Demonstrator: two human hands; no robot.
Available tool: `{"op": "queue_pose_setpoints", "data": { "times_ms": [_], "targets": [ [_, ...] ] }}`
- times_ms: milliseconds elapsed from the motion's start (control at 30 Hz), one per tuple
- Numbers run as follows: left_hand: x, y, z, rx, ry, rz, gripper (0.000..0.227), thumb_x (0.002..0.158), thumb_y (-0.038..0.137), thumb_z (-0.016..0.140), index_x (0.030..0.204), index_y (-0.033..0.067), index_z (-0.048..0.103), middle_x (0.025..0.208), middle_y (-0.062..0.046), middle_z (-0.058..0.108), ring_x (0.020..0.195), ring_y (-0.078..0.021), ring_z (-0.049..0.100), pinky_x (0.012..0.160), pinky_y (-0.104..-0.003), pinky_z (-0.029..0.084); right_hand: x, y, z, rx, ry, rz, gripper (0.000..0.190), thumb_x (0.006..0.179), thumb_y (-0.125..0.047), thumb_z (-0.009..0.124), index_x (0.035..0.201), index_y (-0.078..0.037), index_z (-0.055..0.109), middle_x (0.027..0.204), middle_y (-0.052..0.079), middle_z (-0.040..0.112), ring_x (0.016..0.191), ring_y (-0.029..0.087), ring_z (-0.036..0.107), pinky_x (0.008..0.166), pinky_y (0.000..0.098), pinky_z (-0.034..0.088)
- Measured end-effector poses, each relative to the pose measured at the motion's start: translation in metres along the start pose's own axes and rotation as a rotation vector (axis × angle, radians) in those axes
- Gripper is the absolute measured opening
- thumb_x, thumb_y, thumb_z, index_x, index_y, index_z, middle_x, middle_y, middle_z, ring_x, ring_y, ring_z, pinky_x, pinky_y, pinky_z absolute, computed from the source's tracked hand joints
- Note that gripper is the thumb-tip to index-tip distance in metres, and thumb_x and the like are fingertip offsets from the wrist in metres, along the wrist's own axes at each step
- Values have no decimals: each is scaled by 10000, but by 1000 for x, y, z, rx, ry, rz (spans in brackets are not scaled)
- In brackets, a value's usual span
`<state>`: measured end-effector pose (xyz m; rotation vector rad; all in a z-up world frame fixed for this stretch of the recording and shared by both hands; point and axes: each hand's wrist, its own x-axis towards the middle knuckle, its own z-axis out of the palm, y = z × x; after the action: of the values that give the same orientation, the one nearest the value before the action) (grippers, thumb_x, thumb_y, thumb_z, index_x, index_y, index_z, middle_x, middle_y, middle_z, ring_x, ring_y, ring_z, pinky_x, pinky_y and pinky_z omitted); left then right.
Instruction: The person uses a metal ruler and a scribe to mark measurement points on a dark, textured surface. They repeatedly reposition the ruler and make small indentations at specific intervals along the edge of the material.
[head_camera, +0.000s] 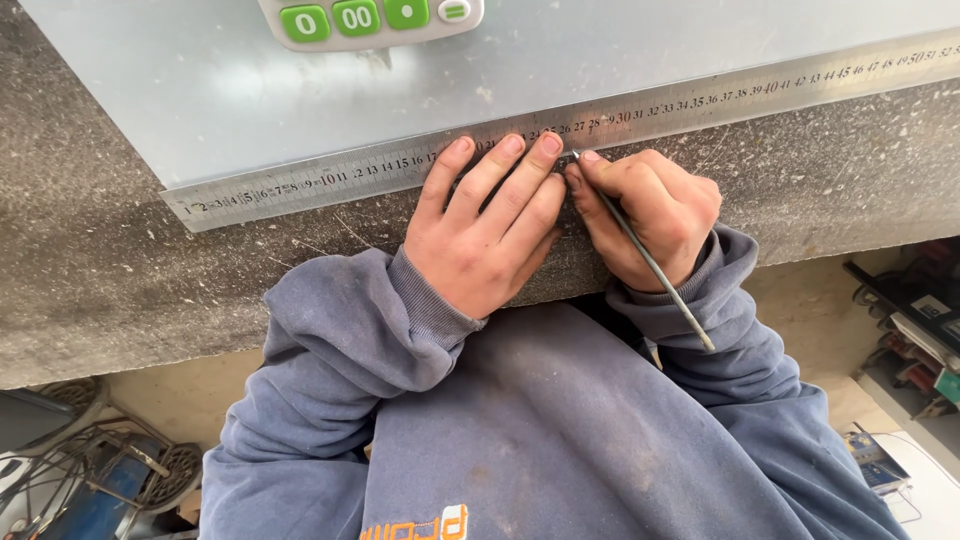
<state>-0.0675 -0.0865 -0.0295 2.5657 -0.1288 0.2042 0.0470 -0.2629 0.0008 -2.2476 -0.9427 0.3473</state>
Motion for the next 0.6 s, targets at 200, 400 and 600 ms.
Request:
{"op": "queue_pose_setpoints", "data": {
  "times_ms": [200, 400, 600],
  "targets": [
    [-2, -1, 1, -5, 3, -2, 306, 1095, 251, 669, 1352, 89, 636, 1582, -88, 537, 1454, -266, 479, 1270, -486, 291, -1, 1, 1, -4, -11, 8, 142, 1010, -2, 838, 1065, 14, 708, 885, 130, 694, 747, 243, 711, 617, 314, 543],
    [-1, 0, 2, -5, 3, -2, 287, 1097, 252, 665, 1329, 86, 629, 1586, -87, 535, 1462, -264, 470, 1272, -487, 284, 1, 0, 0, -10, -10, -4, 143, 1014, -1, 837, 1063, 13, 703, 899, 133, 697, 737, 239, 716, 622, 310, 546],
    [-2, 0, 1, -3, 1, -2, 298, 1095, 256, 667, 1335, 84, 627, 1589, -84, 533, 1464, -263, 467, 1275, -486, 281, 6, -5, -1, -24, -12, 14, 149, 1013, 9, 844, 1005, 9, 695, 831, 121, 654, 688, 239, 663, 572, 323, 498]
  ]
}}
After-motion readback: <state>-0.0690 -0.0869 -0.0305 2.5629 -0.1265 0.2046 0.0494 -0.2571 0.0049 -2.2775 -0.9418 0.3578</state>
